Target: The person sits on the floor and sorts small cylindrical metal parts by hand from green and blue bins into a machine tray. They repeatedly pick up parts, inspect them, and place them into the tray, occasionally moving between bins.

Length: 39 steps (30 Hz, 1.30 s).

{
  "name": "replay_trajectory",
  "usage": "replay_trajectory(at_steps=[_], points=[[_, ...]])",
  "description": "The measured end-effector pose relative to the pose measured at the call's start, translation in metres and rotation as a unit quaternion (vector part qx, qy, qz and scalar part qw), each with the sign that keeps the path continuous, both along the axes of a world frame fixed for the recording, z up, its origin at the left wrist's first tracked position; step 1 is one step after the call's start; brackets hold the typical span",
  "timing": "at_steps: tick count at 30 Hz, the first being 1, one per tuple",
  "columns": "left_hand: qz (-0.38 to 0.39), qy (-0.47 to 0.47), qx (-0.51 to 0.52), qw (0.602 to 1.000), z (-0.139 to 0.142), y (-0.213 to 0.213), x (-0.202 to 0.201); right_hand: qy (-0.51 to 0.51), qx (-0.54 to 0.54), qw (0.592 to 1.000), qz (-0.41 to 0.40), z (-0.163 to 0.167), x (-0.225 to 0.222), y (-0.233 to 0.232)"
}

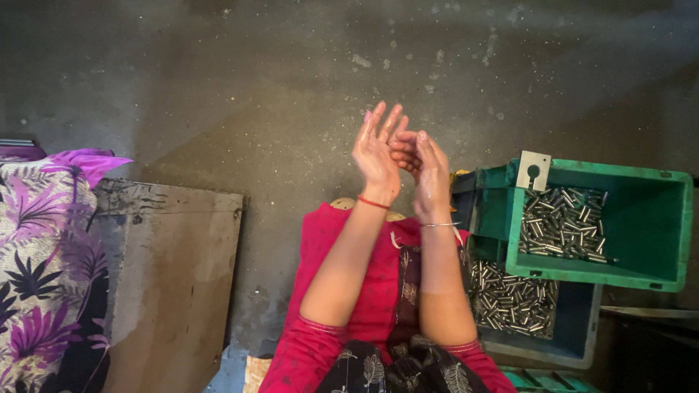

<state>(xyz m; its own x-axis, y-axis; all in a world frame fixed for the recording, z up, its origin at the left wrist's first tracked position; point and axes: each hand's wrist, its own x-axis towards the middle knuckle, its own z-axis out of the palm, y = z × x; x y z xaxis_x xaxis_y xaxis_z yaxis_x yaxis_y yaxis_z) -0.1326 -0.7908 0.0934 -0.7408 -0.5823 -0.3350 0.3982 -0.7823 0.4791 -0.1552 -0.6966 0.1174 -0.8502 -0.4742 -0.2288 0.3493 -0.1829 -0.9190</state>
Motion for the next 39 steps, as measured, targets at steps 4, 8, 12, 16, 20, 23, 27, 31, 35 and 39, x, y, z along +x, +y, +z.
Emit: replay_trajectory(at_steps=[4, 8, 12, 16, 20, 23, 27, 31, 35, 39], points=[[0.032, 0.086, 0.003, 0.996, 0.013, -0.003, 0.006, 0.007, 0.022, 1.000, 0.000, -0.003, 0.001, -0.001], [0.063, 0.093, 0.035, 0.993, 0.016, -0.003, 0.007, 0.016, 0.011, 1.000, 0.009, -0.007, 0.003, -0.002], [0.050, 0.088, 0.029, 0.994, 0.020, -0.003, 0.009, 0.024, 0.058, 0.998, -0.010, -0.008, 0.002, -0.001], [0.010, 0.144, 0.024, 0.989, 0.027, -0.003, 0.012, 0.049, 0.074, 0.996, -0.015, -0.010, 0.000, 0.002], [-0.012, 0.178, -0.064, 0.982, 0.033, -0.001, 0.011, 0.068, 0.061, 0.996, -0.018, -0.016, -0.001, 0.002], [-0.021, 0.183, -0.066, 0.981, 0.036, -0.001, 0.012, 0.083, 0.046, 0.995, -0.016, -0.020, -0.002, 0.002], [-0.026, 0.172, -0.078, 0.982, 0.038, -0.002, 0.013, 0.099, 0.036, 0.994, -0.009, -0.024, -0.002, 0.000], [-0.017, 0.183, -0.117, 0.976, 0.039, -0.003, 0.012, 0.089, 0.031, 0.995, -0.027, -0.023, 0.000, -0.004], [-0.073, 0.188, -0.107, 0.974, 0.043, -0.003, 0.014, 0.064, 0.026, 0.997, -0.030, -0.020, -0.001, -0.004], [-0.144, 0.230, -0.102, 0.957, 0.048, -0.004, 0.015, 0.062, 0.022, 0.997, -0.041, -0.017, -0.008, 0.004]])
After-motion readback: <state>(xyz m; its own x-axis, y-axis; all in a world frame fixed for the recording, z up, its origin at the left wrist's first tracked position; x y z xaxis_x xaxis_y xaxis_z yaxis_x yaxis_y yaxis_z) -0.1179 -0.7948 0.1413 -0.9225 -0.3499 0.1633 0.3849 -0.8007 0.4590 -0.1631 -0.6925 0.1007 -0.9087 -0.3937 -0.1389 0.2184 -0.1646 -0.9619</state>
